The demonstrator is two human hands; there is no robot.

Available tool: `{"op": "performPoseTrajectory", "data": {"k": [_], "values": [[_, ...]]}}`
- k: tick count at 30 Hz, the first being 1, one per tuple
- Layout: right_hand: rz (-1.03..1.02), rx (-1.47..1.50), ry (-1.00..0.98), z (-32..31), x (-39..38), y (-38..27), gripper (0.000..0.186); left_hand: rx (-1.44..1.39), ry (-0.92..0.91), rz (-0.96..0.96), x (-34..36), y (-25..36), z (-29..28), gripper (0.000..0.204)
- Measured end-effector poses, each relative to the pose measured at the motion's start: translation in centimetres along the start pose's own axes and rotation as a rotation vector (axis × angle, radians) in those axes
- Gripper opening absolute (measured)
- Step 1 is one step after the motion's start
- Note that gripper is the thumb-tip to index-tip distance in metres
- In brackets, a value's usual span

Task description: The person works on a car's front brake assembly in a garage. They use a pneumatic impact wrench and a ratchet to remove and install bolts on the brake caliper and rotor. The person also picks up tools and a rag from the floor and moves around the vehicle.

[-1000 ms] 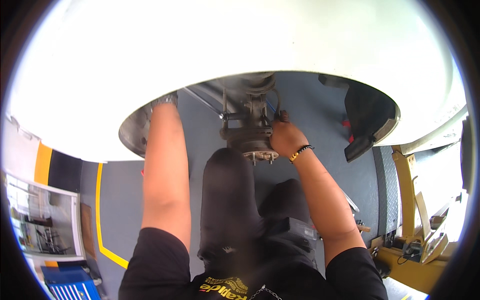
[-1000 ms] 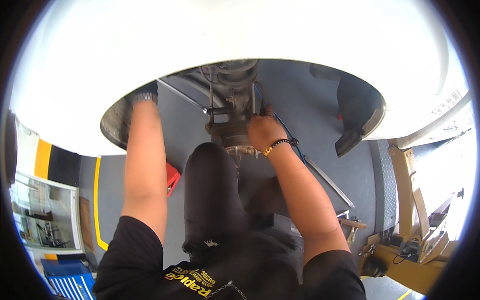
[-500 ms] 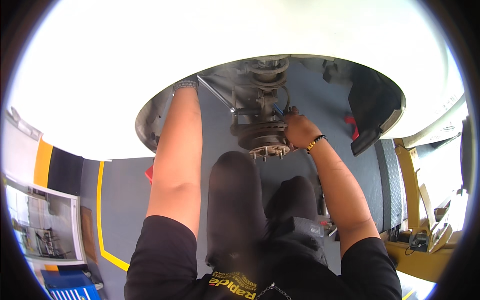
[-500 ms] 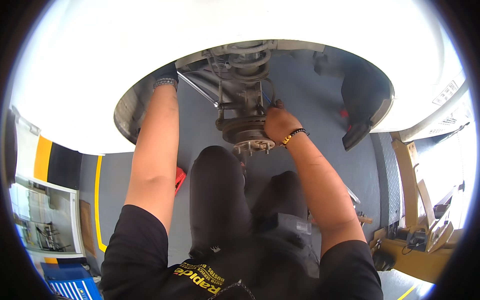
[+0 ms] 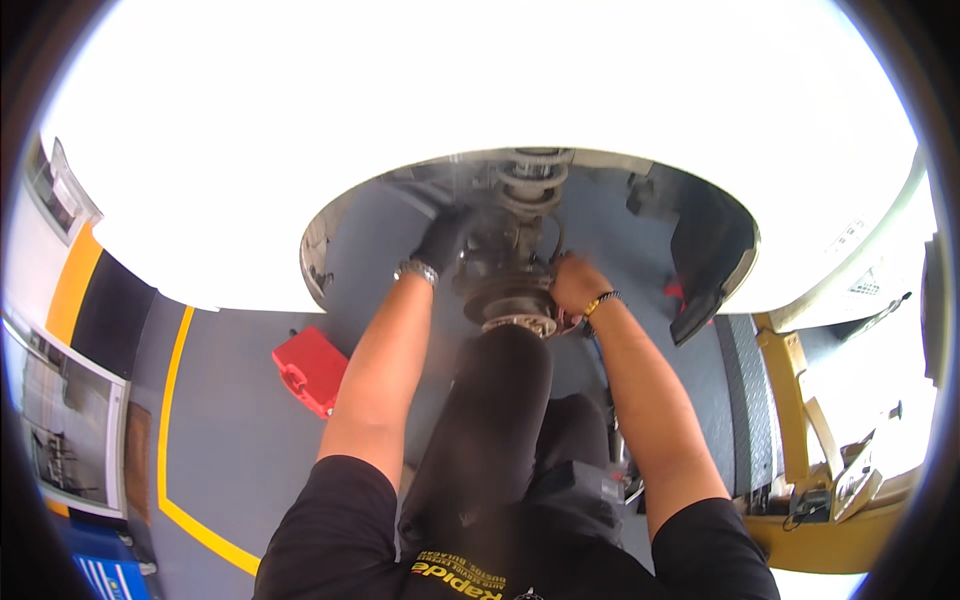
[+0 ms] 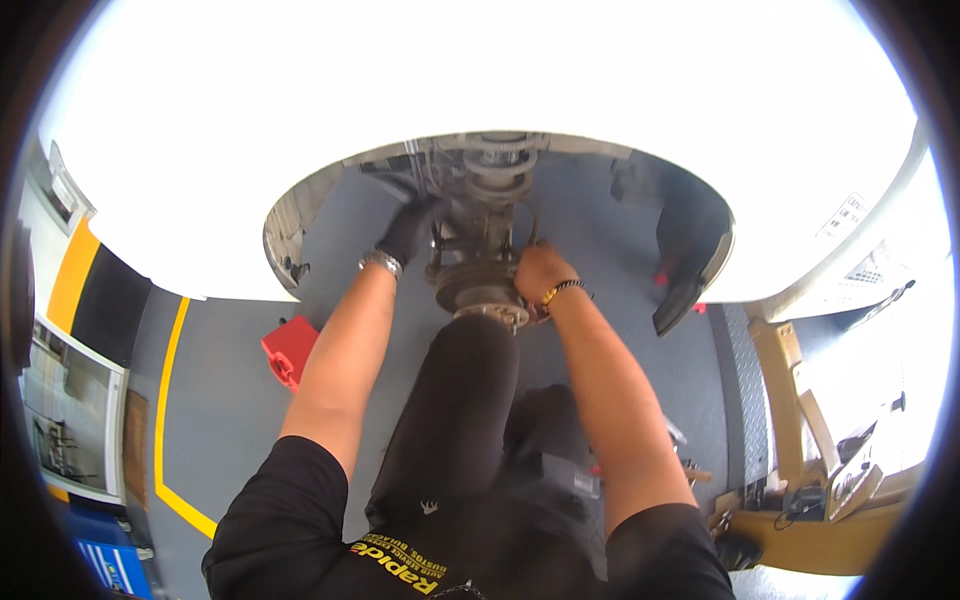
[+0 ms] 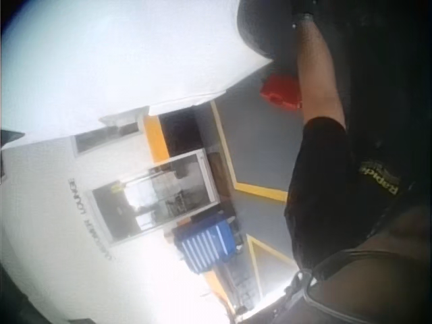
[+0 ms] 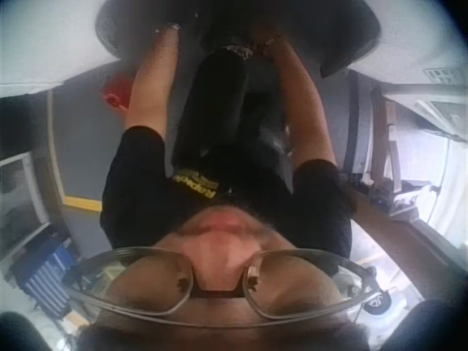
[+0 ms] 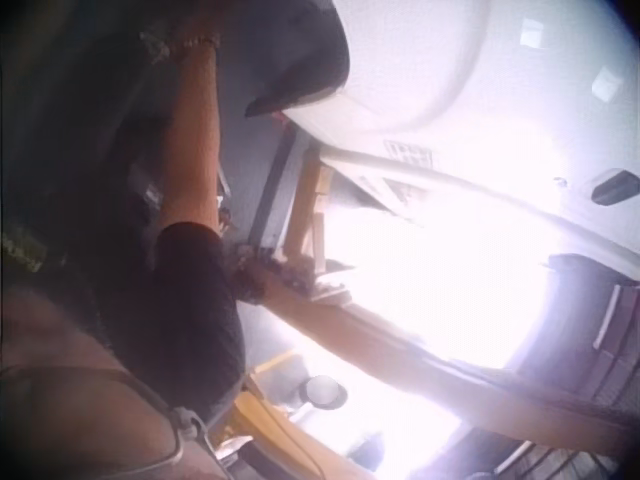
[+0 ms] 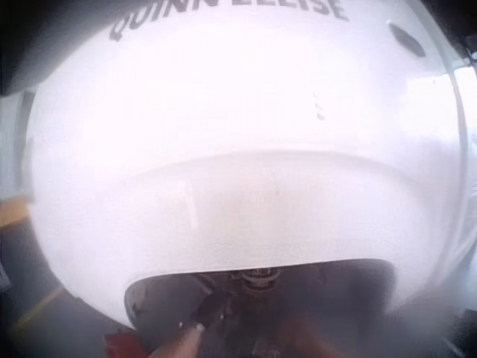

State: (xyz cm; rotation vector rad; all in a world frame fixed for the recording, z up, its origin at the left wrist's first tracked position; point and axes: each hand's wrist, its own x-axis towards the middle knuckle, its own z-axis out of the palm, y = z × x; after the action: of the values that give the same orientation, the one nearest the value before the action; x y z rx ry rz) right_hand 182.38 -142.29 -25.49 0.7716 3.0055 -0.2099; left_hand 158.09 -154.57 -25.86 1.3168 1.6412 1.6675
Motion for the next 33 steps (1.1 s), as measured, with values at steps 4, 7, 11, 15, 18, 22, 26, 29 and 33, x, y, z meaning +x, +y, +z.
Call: {"op": "performPoseTrajectory", "data": {"k": [4, 7, 11, 15, 18, 22, 26, 29, 33], "values": [[-0.007, 0.033, -0.014, -0.4, 1.0, -1.4, 0.044, -0.069, -0.091, -0.184, 0.0, -7.0, -1.9, 0.027], [-0.051, -0.169, -0.107, -1.2, -1.5, -0.2, 0.044, 0.167, -0.034, -0.311, -0.3, -7.0, 3.1, 0.022], [-0.093, -0.036, -0.004, -2.7, -0.2, -3.3, 0.041, 0.904, 0.056, 0.319, 1.7, -13.0, -4.5, 0.018], [0.057, 0.031, -0.154, -0.8, -0.8, 0.2, 0.039, 0.675, 0.047, 0.008, 1.2, -9.9, -2.4, 0.020], [-0.187, -0.136, -0.136, -2.1, -0.6, -2.0, 0.039, 0.260, 0.267, -0.069, -2.5, -9.7, -7.2, 0.023], [0.103, 0.271, -0.204, -1.4, -0.1, -0.2, 0.039, 0.195, 0.162, -0.249, -10.1, -7.1, -5.5, 0.026], [0.050, 0.075, -0.048, 0.4, 0.0, 0.1, 0.038, -0.131, -0.001, -0.614, -20.9, -2.0, -4.4, 0.055], [0.047, 0.105, 0.022, -0.7, -0.5, -1.6, 0.034, -0.011, -0.063, -0.740, -27.7, 5.2, -3.8, 0.063], [-0.043, 0.082, 0.004, -1.5, -0.7, -1.3, 0.036, -0.153, 0.012, -0.766, -34.0, 10.5, -3.4, 0.037]]}}
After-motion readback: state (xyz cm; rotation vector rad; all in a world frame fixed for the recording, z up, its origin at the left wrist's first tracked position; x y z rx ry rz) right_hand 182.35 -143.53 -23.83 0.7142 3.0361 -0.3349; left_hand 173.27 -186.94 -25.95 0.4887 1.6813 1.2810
